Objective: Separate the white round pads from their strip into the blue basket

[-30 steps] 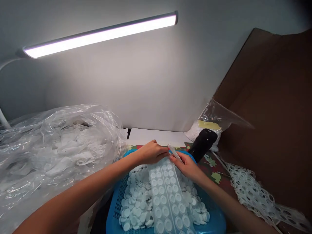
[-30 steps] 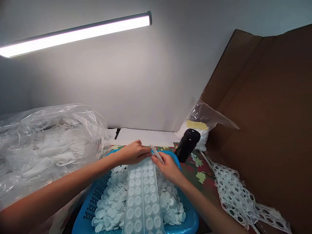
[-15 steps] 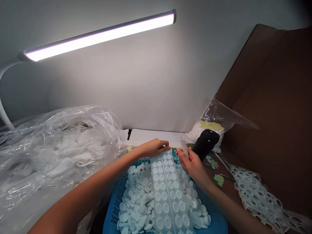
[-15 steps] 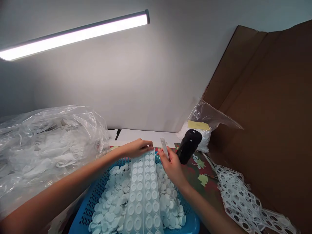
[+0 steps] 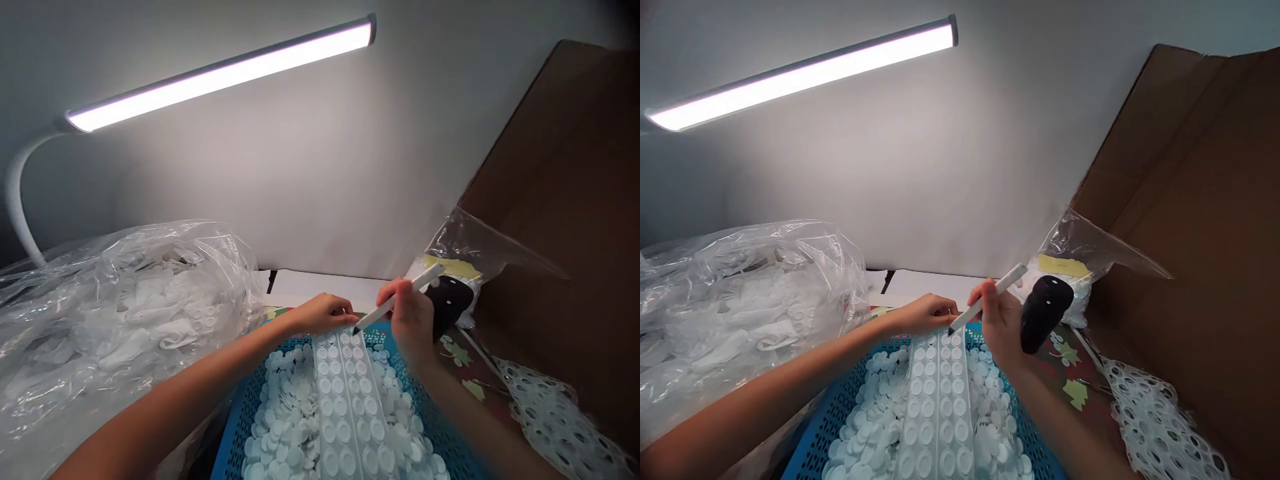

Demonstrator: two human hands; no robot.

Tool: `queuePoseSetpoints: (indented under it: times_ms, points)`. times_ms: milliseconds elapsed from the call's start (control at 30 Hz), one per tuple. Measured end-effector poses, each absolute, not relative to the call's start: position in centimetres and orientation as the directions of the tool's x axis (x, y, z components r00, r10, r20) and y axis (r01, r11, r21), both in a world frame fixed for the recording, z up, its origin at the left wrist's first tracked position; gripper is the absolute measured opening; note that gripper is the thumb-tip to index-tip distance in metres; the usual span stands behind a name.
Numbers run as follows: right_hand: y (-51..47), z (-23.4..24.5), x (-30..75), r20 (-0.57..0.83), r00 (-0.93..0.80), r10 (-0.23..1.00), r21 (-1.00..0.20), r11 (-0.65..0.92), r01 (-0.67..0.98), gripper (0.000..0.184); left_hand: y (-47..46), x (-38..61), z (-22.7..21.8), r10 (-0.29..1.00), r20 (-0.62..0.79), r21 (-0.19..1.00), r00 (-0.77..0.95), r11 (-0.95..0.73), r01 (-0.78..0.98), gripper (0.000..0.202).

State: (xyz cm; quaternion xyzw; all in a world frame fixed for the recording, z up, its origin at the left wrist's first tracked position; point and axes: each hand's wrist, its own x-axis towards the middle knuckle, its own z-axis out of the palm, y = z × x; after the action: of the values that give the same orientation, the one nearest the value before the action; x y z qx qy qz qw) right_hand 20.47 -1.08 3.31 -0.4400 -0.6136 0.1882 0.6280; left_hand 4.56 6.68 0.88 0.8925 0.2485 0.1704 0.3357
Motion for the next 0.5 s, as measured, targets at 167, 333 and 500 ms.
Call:
queuePoseSetpoints:
  times_ms: [167, 333, 500]
  points:
    - [-1.3, 2.0, 20.8, 0.627, 0.103, 0.772, -0.761, 0.578, 0.293, 0.044, 6.5, 4.5, 0.9, 0.555, 0.113, 0.707, 0.824, -0.628, 0.326, 0.029]
    - [-1.4, 1.0, 21.7, 0.604, 0.027, 0.797, -0.772, 0.576, 0.268, 0.032, 6.5, 4.6, 0.9, 0.561, 0.108, 0.737, 0.821, -0.600, 0.313, 0.029]
    - [-1.1, 0.7, 21.9, 0.597, -0.044, 0.801, -0.763, 0.583, 0.280, 0.033, 6.4, 4.6, 1.1, 0.550, 0.110, 0.732, 0.828, -0.608, 0.308, 0.030]
